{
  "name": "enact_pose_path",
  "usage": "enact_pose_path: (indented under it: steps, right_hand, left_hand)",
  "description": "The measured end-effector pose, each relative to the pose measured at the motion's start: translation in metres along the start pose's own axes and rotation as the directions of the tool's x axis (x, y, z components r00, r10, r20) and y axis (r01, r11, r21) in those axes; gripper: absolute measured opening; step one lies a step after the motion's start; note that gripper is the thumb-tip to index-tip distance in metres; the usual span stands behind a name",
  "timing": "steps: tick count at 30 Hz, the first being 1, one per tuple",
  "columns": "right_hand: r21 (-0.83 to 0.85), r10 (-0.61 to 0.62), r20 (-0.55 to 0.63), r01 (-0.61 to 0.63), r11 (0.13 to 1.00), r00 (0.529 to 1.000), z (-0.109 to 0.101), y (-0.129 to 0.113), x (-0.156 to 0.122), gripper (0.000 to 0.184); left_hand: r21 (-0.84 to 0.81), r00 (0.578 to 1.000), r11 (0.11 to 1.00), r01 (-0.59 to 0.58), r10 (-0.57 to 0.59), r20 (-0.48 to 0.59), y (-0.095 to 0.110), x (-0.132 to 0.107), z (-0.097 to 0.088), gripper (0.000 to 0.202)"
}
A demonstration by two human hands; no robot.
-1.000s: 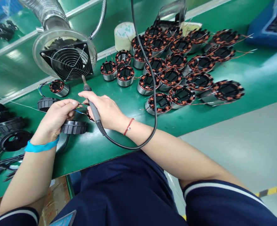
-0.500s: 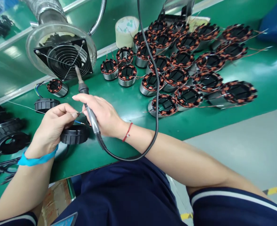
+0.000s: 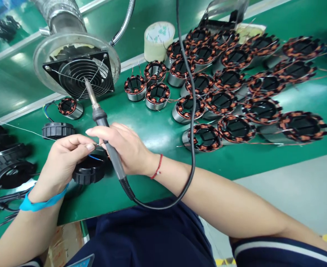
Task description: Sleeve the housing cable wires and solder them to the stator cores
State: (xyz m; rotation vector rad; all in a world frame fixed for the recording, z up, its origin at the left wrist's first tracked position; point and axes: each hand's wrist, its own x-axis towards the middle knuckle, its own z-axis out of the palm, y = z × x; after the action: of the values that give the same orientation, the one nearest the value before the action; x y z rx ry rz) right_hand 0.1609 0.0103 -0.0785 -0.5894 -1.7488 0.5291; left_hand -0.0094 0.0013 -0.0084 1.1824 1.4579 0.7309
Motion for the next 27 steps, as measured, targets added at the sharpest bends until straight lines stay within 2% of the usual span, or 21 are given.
enact_pose_path:
  steps: [7, 13, 19, 21, 25, 27]
  right_hand:
    - [-0.087, 0.106, 0.034, -0.103, 0.991, 0.994, 0.000, 0.002, 0.005, 0.037]
    - [-0.130, 0.177, 0.006, -0.175, 0.976, 0.984, -0.004, 0.004, 0.005, 0.044]
    - [-0.133, 0.174, -0.001, -0.172, 0.976, 0.985, -0.006, 0.003, 0.006, 0.045]
    - [-0.136, 0.159, 0.002, -0.158, 0.978, 0.987, -0.005, 0.003, 0.005, 0.046]
    - [-0.151, 0.144, 0.017, -0.140, 0.979, 0.989, -0.005, 0.003, 0.004, 0.047]
    - [-0.156, 0.153, 0.026, -0.148, 0.977, 0.988, -0.005, 0.001, 0.005, 0.047]
  left_hand:
    - [0.041, 0.996, 0.996, 0.084, -0.085, 0.021, 0.001, 0.009, -0.004, 0.026]
    - [-0.032, 0.996, 0.996, 0.080, -0.081, -0.022, -0.002, 0.015, -0.006, 0.014]
    - [-0.007, 0.992, 0.994, 0.113, -0.114, -0.063, 0.001, 0.019, -0.006, 0.020]
    - [0.027, 0.992, 0.993, 0.119, -0.118, -0.035, 0.002, 0.021, -0.006, 0.023]
    - [0.059, 0.990, 0.993, 0.102, -0.107, 0.092, 0.001, 0.023, -0.008, 0.030]
    - [0.056, 0.991, 0.996, 0.069, -0.075, 0.110, 0.000, 0.023, -0.012, 0.029]
